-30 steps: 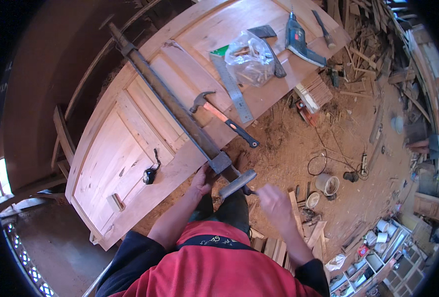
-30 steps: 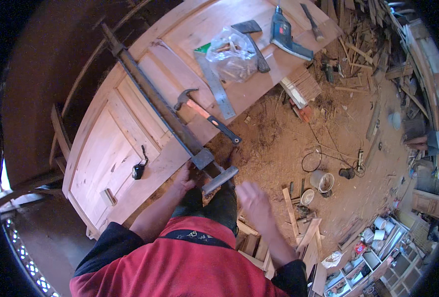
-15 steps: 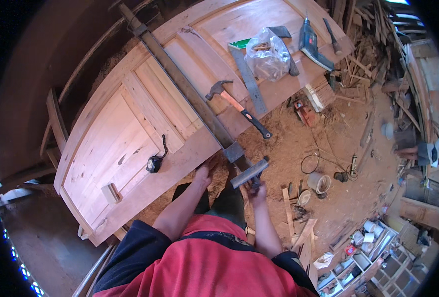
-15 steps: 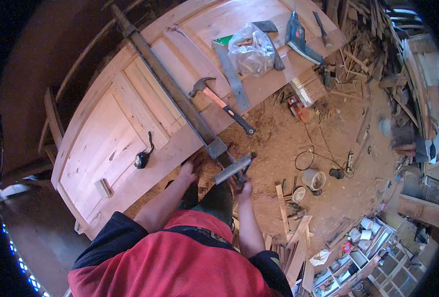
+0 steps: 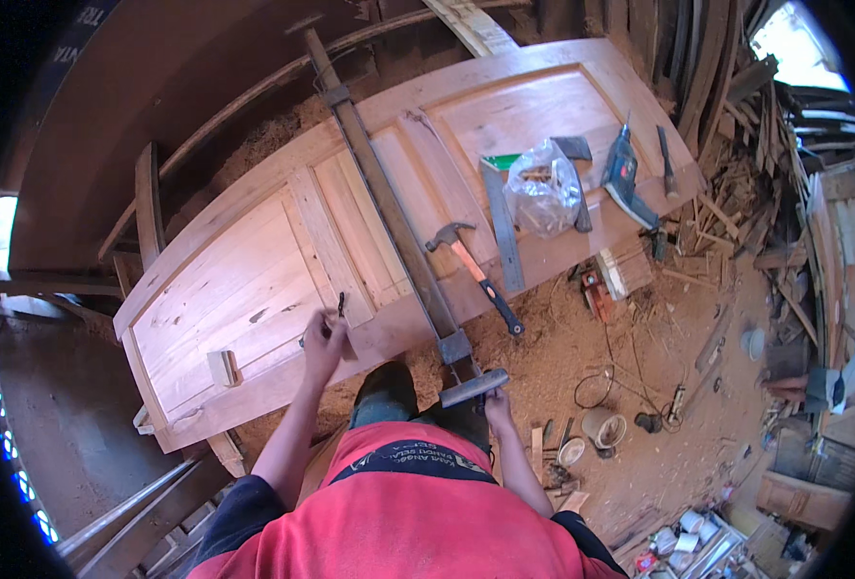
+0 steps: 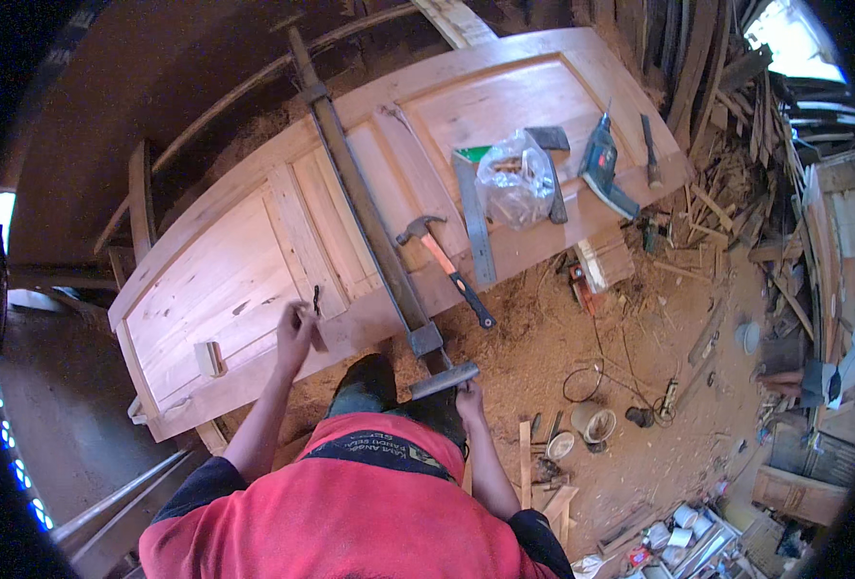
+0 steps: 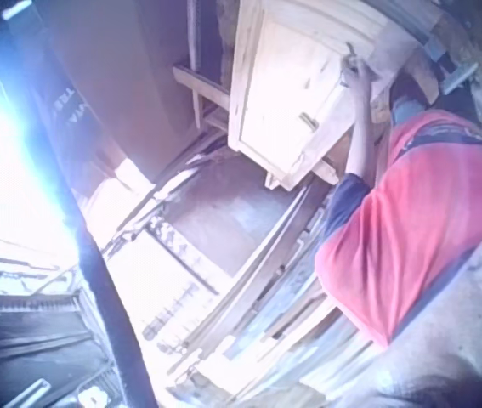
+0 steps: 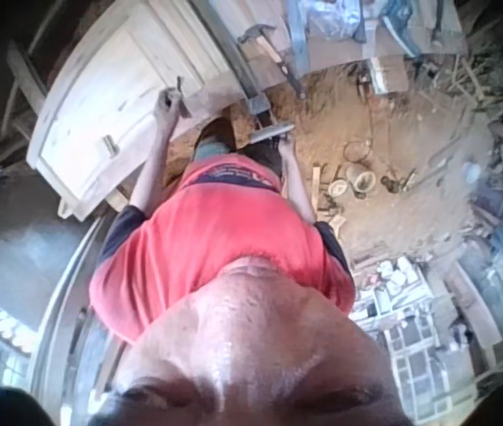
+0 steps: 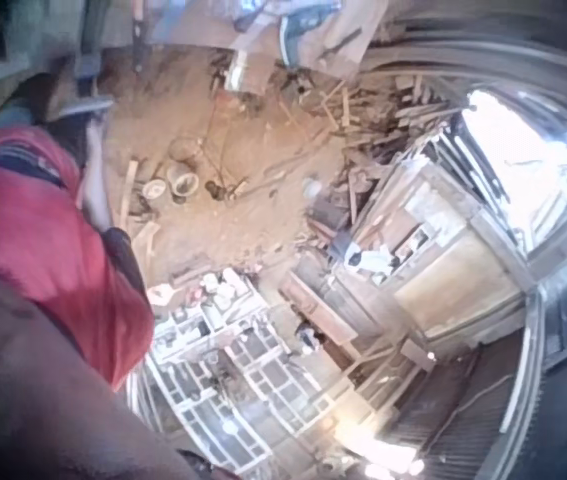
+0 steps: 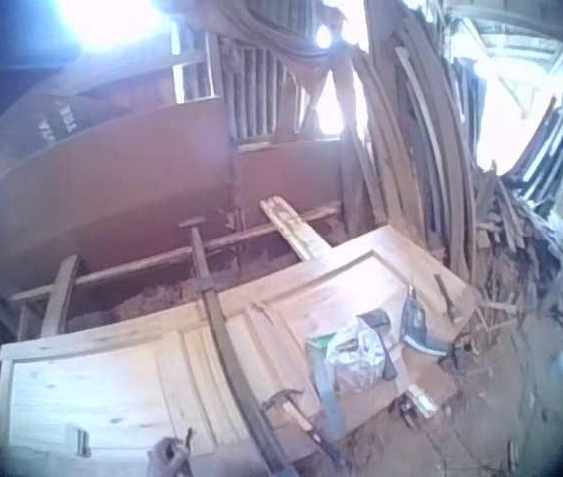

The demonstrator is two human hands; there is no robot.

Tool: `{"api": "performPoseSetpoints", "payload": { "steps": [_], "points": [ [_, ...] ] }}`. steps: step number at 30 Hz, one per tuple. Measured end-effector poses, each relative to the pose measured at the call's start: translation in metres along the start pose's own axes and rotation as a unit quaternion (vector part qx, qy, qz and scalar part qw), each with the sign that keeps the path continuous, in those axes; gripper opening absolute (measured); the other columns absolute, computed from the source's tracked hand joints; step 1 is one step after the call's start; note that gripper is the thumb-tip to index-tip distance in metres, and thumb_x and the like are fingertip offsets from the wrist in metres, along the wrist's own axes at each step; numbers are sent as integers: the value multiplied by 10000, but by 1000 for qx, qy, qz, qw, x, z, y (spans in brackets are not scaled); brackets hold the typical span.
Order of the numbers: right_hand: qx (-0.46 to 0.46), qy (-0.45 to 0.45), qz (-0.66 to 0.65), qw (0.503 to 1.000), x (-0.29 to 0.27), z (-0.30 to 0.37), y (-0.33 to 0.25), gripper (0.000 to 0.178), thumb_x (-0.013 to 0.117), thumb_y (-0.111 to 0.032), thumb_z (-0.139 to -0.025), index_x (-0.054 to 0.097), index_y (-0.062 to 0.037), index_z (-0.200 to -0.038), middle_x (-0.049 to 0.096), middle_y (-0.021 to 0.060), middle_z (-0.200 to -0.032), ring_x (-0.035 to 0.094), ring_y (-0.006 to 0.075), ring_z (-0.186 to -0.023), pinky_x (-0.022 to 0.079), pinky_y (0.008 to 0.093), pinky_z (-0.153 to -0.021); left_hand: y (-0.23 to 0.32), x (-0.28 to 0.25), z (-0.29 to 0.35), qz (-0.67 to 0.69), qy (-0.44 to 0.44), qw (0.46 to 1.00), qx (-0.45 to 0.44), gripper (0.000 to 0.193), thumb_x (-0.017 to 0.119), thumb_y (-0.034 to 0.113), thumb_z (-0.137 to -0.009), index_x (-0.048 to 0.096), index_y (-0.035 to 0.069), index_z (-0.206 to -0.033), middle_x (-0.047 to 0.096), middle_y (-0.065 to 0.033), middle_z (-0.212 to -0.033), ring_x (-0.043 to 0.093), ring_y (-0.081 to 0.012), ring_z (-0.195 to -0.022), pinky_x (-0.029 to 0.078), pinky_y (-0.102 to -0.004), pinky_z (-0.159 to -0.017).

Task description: The person applies glue from a small white tube to the surface of a wooden door panel and then uses a long metal bar clamp to secure the wooden pieces together.

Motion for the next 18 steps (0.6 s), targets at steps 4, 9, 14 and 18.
{"api": "performPoseSetpoints", "payload": {
  "steps": [4,9,14,18],
  "points": [
    [-24,-35,86,995,6,17,-34,234,455,-66,-939,632,-1,-1079,650,33,-903,595,112,-777,494,313,-696,6,-46,-86,-111,60,992,-1,396,694,245,-856,592,38,-1178,667,-135,-934,658,-249,-789,522,-366,-683],
    [79,-137,136,978,7,46,-78,286,596,-117,-874,642,30,-1115,693,108,-1007,634,189,-926,499,334,-814,5,-26,-192,-367,-48,929,25,633,725,375,-814,525,109,-1353,640,-183,-1246,592,-333,-1198,480,-440,-984],
    [-23,-74,261,962,6,48,-39,391,686,-157,-827,642,10,-1178,709,189,-1097,663,290,-1064,514,385,-899,23,-21,-382,-148,53,977,145,403,613,345,-916,630,75,-1214,618,-167,-1281,570,-344,-1211,451,-454,-1022],
    [6,-16,355,935,20,40,-35,384,762,-297,-815,666,-25,-1069,713,142,-1025,677,283,-975,524,399,-867,-6,-11,-531,-212,31,973,92,392,607,300,-915,632,24,-1192,627,-176,-1269,585,-342,-1189,473,-429,-994]
  ]
}}
Point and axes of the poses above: each hand's wrist, its own z-axis away from the middle knuckle, its own x-axis out of the palm, y = z × x, the point moved 9 cm from there along -z, towards the middle knuckle
